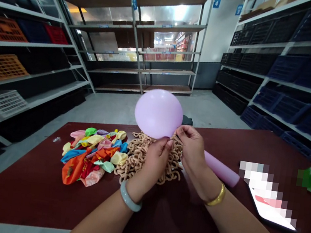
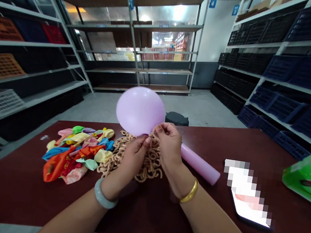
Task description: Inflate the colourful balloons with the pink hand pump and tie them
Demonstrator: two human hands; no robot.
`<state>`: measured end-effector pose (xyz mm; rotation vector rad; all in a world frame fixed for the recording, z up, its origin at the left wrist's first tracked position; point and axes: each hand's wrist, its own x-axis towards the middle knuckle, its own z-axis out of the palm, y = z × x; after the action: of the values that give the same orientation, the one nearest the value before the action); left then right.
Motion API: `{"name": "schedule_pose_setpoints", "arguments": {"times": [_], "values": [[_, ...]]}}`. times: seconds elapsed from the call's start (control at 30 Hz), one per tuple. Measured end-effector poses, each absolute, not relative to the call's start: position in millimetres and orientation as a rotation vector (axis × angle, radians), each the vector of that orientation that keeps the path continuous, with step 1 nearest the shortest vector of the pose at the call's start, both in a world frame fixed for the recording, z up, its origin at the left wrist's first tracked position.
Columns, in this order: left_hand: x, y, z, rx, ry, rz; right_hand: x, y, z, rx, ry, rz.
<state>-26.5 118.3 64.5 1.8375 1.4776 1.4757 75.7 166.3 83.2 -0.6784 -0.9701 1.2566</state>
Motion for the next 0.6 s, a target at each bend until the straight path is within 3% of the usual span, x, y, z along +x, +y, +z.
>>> {"name": "schedule_pose_setpoints", "arguments": {"times": [0.27, 0.4, 0.6], "values": [[-26.2, 120.1, 64.8, 1.792, 1.405, 1.455, 80.1, 174.0, 81.5, -0.704, -0.952, 1.305], [-36.1, 126.1, 60.3, 1.791, 1.612, 1.534, 73.4, 175.1, 72.1, -0.792, -1.142, 1.383], [-39.6, 127.4, 59.7, 2.109, 1.859, 1.264, 61.1, 173.4, 61.3, -0.849, -1.06, 1.566]]}}
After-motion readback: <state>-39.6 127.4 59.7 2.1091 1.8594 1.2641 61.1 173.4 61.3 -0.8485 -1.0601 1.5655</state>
